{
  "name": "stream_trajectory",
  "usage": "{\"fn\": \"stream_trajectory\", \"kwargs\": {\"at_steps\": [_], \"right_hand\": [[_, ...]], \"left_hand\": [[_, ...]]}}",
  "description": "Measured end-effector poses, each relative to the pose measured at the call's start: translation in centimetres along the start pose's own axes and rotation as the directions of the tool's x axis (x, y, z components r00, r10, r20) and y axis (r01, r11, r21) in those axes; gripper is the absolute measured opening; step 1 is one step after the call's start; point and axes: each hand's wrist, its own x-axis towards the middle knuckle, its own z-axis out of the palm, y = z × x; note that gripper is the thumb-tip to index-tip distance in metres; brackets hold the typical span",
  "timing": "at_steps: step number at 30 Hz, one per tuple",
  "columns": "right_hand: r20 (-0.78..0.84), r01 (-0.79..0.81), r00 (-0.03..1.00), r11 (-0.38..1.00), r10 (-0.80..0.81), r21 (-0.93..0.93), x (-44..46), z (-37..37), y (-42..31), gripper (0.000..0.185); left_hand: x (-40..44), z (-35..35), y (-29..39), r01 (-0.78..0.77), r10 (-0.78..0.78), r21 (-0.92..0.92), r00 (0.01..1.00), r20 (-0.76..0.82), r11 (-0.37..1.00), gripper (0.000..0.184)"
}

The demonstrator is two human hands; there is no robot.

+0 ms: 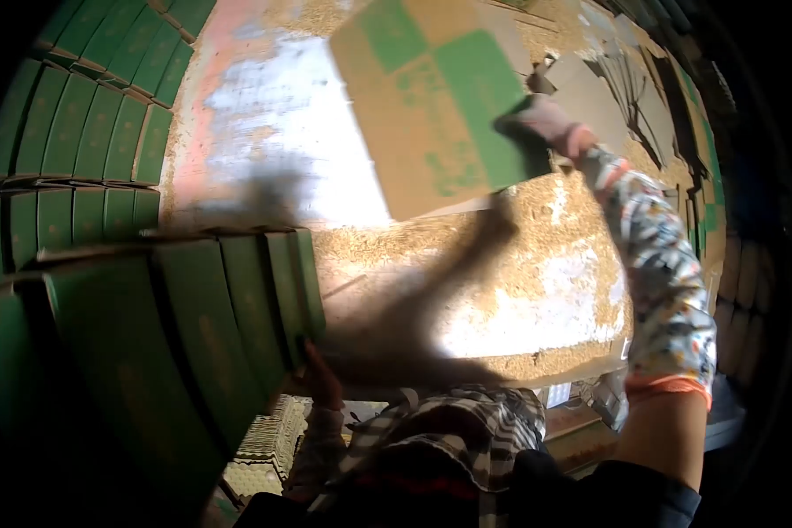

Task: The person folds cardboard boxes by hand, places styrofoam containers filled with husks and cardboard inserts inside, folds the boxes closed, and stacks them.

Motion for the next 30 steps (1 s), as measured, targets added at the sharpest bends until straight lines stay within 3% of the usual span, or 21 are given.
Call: {"fn": "stream_trajectory", "kwargs": {"at_steps": [2, 3, 4, 5, 7, 8, 9, 10, 11, 12, 13, 14, 15, 16, 19, 20, 23, 26, 27, 30], "right_hand": [[-0.295, -0.004, 0.955, 0.992, 0.04, 0.123, -7.3, -3.7, 3.7, 0.027], [-0.38, -0.086, 0.916, 0.988, 0.128, 0.126, -10.0, -4.9, 2.6, 0.03], [-0.457, -0.166, 0.863, 0.976, 0.213, 0.14, -12.6, -5.5, 1.3, 0.033], [-0.448, 0.033, 0.877, 0.909, 0.173, 0.416, -14.7, -4.8, -0.4, 0.039], [-0.602, -0.154, 0.782, 0.986, 0.163, 0.068, -19.3, -3.1, -4.8, 0.045], [-0.699, -0.14, 0.714, 0.973, -0.028, -0.182, -21.6, -0.7, -4.0, 0.05], [-0.764, -0.14, 0.636, 0.957, -0.109, -0.253, -24.1, 1.7, -4.9, 0.055], [-0.585, 0.012, 0.808, 0.99, 0.073, 0.14, -26.7, 1.7, -7.4, 0.062], [-0.553, -0.015, 0.824, 0.982, 0.12, 0.19, -28.4, 3.6, -6.9, 0.065], [-0.336, -0.084, 0.919, 0.933, 0.208, 0.349, -30.1, 4.4, -6.8, 0.076], [-0.168, -0.164, 0.952, 0.892, 0.255, 0.421, -31.4, 5.0, -7.1, 0.071], [-0.129, -0.135, 0.97, 0.895, 0.207, 0.426, -31.7, 7.4, -5.0, 0.063], [-0.077, -0.125, 0.983, 0.921, 0.164, 0.369, -31.7, 10.0, -2.4, 0.054], [-0.092, -0.147, 0.981, 0.959, 0.173, 0.241, -32.3, 12.2, -0.5, 0.052], [-0.032, -0.222, 0.971, 0.944, 0.236, 0.244, -35.6, 14.7, 8.9, 0.059], [-0.008, -0.237, 0.97, 0.947, 0.245, 0.217, -36.9, 13.8, 12.2, 0.061], [-0.089, -0.254, 0.961, 0.961, 0.264, 0.108, -41.1, 7.6, 24.3, 0.065], [-0.149, -0.308, 0.946, 0.939, 0.287, -0.154, -44.5, -3.4, 36.4, 0.074], [-0.207, -0.341, 0.932, 0.913, 0.298, -0.222, -45.4, -2.9, 36.7, 0.076], [-0.356, -0.323, 0.911, 0.898, 0.209, -0.299, -48.7, -11.6, 42.4, 0.059]], "left_hand": [[2.2, -2.9, 6.2, 0.179, -0.215, -0.413, 0.976, -0.042, 0.893, 0.053], [2.6, -3.7, 8.3, 0.209, -0.303, -0.603, 0.951, -0.058, 0.77, 0.057], [2.7, -3.8, 8.9, 0.129, -0.362, -0.822, 0.927, -0.099, 0.555, 0.059], [2.6, -4.4, 9.9, 0.114, -0.352, -0.718, 0.917, -0.19, 0.686, 0.06], [1.8, -6.0, 11.9, 0.09, -0.27, -0.444, 0.892, -0.362, 0.892, 0.063], [1.4, -6.4, 11.8, -0.026, -0.19, -0.505, 0.909, -0.371, 0.862, 0.062], [1.2, -6.8, 11.5, -0.139, -0.107, -0.568, 0.919, -0.378, 0.811, 0.061], [0.9, -6.7, 11.6, -0.243, -0.024, -0.629, 0.923, -0.385, 0.739, 0.061], [0.0, -7.3, 13.2, -0.225, -0.056, -0.693, 0.932, -0.358, 0.685, 0.06], [-1.2, -8.0, 15.2, -0.201, -0.085, -0.754, 0.943, -0.322, 0.625, 0.06], [-2.0, -7.7, 16.1, -0.202, -0.074, -0.76, 0.947, -0.312, 0.618, 0.058], [-3.1, -7.2, 17.1, -0.205, -0.065, -0.763, 0.949, -0.307, 0.613, 0.056], [-4.5, -7.1, 19.1, -0.161, -0.069, -0.731, 0.959, -0.273, 0.663, 0.056], [-4.5, -6.4, 17.8, -0.162, 0.012, -0.765, 0.98, -0.197, 0.624, 0.06], [-8.6, -4.3, 21.4, -0.071, -0.054, -0.776, 0.99, -0.134, 0.627, 0.066], [-10.2, -3.1, 21.8, -0.123, -0.016, -0.766, 0.985, -0.171, 0.631, 0.063], [-15.5, 0.3, 21.9, -0.191, 0.046, -0.575, 0.965, -0.256, 0.795, 0.057], [-22.2, 3.8, 23.9, -0.056, -0.084, -0.592, 0.975, -0.206, 0.804, 0.055], [-23.8, 4.2, 26.0, -0.038, -0.148, -0.656, 0.963, -0.225, 0.754, 0.055], [-26.5, 7.8, 27.6, -0.027, -0.05, -0.679, 0.994, -0.094, 0.733, 0.053]]}}
